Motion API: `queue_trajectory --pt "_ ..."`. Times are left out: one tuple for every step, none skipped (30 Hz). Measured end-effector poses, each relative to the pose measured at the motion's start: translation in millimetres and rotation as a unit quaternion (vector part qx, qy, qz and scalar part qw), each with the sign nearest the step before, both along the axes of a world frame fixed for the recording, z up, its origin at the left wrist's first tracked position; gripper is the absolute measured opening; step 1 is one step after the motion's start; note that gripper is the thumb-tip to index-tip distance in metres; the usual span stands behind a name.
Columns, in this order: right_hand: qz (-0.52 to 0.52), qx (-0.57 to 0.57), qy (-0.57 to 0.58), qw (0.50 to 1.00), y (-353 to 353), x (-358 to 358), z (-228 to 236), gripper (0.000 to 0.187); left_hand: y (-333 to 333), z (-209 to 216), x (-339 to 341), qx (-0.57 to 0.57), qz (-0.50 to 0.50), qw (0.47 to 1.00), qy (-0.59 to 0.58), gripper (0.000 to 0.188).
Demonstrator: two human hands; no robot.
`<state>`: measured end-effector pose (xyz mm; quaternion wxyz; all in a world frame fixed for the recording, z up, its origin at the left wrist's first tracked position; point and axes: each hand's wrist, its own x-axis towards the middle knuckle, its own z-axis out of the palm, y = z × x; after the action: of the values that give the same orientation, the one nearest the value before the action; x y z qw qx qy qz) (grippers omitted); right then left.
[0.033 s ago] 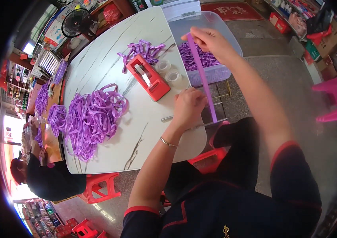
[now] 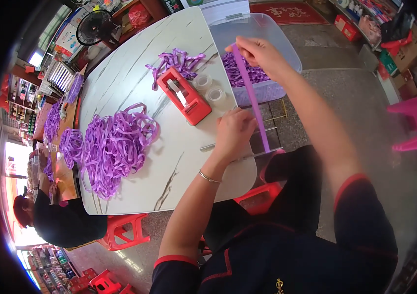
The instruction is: Tying purple ribbons around small objects and securing them with tape.
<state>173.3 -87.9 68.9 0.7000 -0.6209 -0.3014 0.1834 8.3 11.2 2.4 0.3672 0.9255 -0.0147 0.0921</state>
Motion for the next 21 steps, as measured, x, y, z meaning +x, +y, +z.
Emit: queue_trajectory --pt "-0.009 -0.007 0.04 0.999 3.1 7.2 -15.6 0.037 -3.1 -1.0 1.6 -0.059 0.022 0.998 -0.021 0.014" --pt "-0.021 -0.004 0.058 0.998 6.8 11.5 -31.6 0.038 -1.8 -2.4 2.1 -0.057 0.025 0.998 -0.017 0.014" --pt "-0.017 -0.002 0.062 0.998 10.4 14.5 -46.6 0.038 0.0 -2.3 1.6 -0.078 0.033 0.996 -0.006 0.014" --pt "-0.023 -0.016 0.085 0.996 12.7 17.0 -60.8 0.038 1.5 -1.5 1.4 -0.099 0.04 0.994 0.003 0.014" --pt "-0.031 -0.031 0.109 0.993 13.6 19.3 -77.1 0.037 2.0 -1.6 1.4 -0.098 0.042 0.994 0.006 0.014" --pt "-0.032 -0.031 0.111 0.993 12.4 20.9 -93.5 0.037 0.8 -0.5 1.7 -0.086 0.036 0.995 -0.018 0.014" --pt "-0.053 -0.065 0.117 0.989 10.8 21.0 -109.6 0.037 -0.7 0.8 2.3 -0.075 0.029 0.996 -0.042 0.014" --pt "-0.074 -0.1 0.125 0.984 9.6 19.8 -128.2 0.037 -1.2 0.7 2.2 -0.074 0.028 0.996 -0.04 0.014" --pt "-0.093 -0.134 0.132 0.978 8.0 17.5 -145.9 0.036 -1.3 0.9 1.6 -0.047 0.011 0.998 -0.047 0.014" --pt "-0.089 -0.147 0.141 0.975 1.9 12.7 -164.3 0.036 -1.1 -0.4 0.8 -0.024 -0.007 0.998 -0.056 0.014" --pt "-0.083 -0.158 0.15 0.972 -5.8 4.8 -180.2 0.036 -1.3 0.8 0.4 -0.024 -0.008 0.998 -0.056 0.014" --pt "-0.096 -0.168 0.143 0.97 -11.8 -9.1 -192.5 0.035 -0.7 1.5 -0.6 -0.001 -0.019 0.999 -0.05 0.014" --pt "-0.111 -0.18 0.136 0.968 -20.3 -26.3 -206.7 0.033 -1.0 2.1 -1.3 0.02 -0.032 0.998 -0.044 0.013" --pt "-0.123 -0.178 0.107 0.97 -39.0 -40.2 -241.2 0.032 -6.8 5.6 0.7 0.017 -0.04 0.998 -0.046 0.013" --pt "-0.136 -0.177 0.079 0.972 -57.7 -57.3 -271.1 0.031 -11.8 7.6 2.8 0.032 -0.049 0.998 -0.038 0.014" --pt "-0.109 -0.205 0.107 0.967 -63.6 -83.6 -272.9 0.032 -8.7 8.0 0.3 0.052 -0.046 0.997 -0.027 0.014" --pt "-0.08 -0.233 0.132 0.96 -69.8 -111.5 -266.6 0.032 -4.4 7.3 -2.6 0.053 -0.041 0.997 -0.026 0.014" --pt "-0.05 -0.225 0.144 0.962 -79.5 -139.1 -250.7 0.032 0.0 5.3 -5.1 0.058 -0.041 0.997 -0.028 0.014" --pt "-0.024 -0.218 0.156 0.963 -92.5 -163.8 -230.5 0.032 1.6 4.2 -6.0 0.061 -0.043 0.997 -0.031 0.015" --pt "-0.011 -0.237 0.149 0.96 -106.1 -183.2 -216.4 0.03 0.4 5.3 -5.3 0.058 -0.046 0.997 -0.031 0.015" --pt "0.002 -0.255 0.142 0.956 -118.4 -201.5 -204.2 0.028 -0.7 6.3 -4.4 0.056 -0.048 0.997 -0.027 0.015"
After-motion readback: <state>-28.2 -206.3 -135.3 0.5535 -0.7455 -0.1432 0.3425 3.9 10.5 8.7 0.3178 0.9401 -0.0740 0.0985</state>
